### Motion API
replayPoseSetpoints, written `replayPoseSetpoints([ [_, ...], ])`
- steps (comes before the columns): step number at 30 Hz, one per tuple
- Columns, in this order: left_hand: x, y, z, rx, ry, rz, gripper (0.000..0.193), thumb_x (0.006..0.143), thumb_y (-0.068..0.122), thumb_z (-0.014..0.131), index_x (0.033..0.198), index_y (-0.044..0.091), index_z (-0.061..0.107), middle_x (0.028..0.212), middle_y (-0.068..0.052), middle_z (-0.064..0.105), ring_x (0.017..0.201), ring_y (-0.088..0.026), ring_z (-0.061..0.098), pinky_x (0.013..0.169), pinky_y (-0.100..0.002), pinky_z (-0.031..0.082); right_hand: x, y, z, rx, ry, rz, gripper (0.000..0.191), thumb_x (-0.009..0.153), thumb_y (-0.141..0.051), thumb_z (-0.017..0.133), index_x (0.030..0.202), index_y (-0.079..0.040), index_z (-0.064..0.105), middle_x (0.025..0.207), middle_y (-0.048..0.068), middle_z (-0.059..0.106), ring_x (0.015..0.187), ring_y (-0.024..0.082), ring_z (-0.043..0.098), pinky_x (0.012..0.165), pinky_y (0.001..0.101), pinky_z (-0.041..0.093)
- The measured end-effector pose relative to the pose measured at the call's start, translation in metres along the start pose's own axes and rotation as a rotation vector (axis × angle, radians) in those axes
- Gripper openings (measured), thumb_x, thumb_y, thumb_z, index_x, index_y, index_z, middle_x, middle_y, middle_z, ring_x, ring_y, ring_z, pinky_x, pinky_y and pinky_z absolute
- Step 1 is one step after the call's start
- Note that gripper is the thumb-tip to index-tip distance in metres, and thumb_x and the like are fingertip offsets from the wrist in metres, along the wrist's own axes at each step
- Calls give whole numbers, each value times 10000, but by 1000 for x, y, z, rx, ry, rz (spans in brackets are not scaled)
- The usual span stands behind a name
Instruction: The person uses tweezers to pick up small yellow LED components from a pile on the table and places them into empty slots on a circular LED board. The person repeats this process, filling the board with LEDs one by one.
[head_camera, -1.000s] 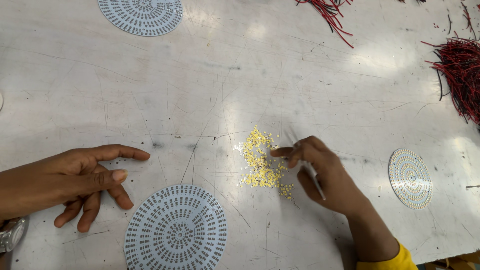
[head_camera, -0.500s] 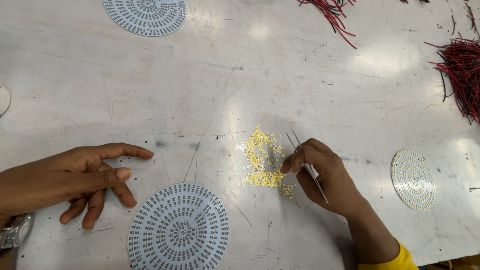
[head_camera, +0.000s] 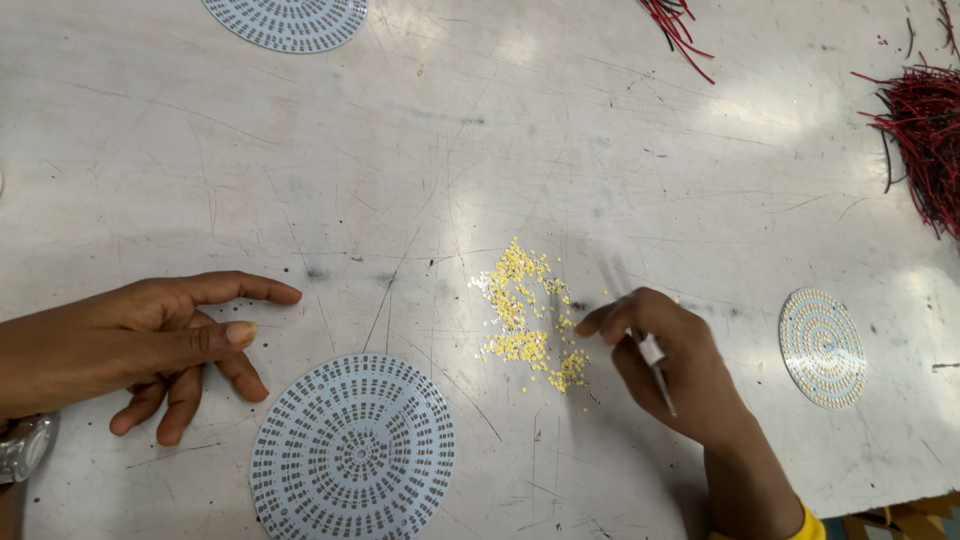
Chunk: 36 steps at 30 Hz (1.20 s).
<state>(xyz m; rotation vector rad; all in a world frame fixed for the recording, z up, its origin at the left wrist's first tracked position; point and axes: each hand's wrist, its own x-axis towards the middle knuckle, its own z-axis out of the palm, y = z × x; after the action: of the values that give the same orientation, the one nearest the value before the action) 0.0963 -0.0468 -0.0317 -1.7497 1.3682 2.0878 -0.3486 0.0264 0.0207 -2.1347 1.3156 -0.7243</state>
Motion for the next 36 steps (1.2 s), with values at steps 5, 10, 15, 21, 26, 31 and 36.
replayPoseSetpoints([
  [5,-5,8,4,4,43,-37,556,1024,419,595,1514,201,447,896,-241,731,391,-317,685,292,-363,455,-44,-12,9,110,277,124,265,829,140,642,952,-52,508,970,89,641,928,149,630,837,282,506],
  [10,-9,13,7,22,55,-59,543,1028,429,593,1510,221,454,896,-241,725,400,-324,680,303,-370,442,-72,-5,25,119,300,284,293,814,129,702,890,-75,506,896,74,664,825,146,646,753,288,526],
  [15,-12,12,5,58,33,-17,578,1014,469,588,1513,225,428,900,-205,736,407,-294,693,314,-356,464,-61,-4,24,150,247,119,283,818,143,686,890,-77,524,942,90,719,1001,193,693,869,313,559],
  [21,-8,6,2,35,-15,43,609,991,483,581,1514,222,413,880,-182,745,391,-267,696,300,-343,470,-21,-9,28,-58,146,129,331,717,56,820,857,-105,567,994,45,766,1012,193,705,845,327,562],
  [26,-7,3,0,10,-28,65,624,982,473,585,1520,206,414,864,-184,748,375,-266,694,287,-347,478,-10,-11,33,-318,46,-80,298,675,99,664,832,-120,536,1043,40,779,1199,250,564,955,407,435],
  [31,-6,5,1,25,-20,30,616,991,457,591,1532,224,413,871,-180,749,377,-272,687,294,-351,464,-13,-8,30,-121,6,-55,295,771,133,602,898,-126,540,1140,75,708,1210,229,616,970,379,463],
  [36,-8,9,1,35,-26,21,577,999,436,591,1494,219,388,882,-180,749,379,-273,693,293,-350,463,-16,3,30,-211,-83,-162,330,714,136,612,901,-121,526,1179,123,716,1172,276,623,941,393,433],
])
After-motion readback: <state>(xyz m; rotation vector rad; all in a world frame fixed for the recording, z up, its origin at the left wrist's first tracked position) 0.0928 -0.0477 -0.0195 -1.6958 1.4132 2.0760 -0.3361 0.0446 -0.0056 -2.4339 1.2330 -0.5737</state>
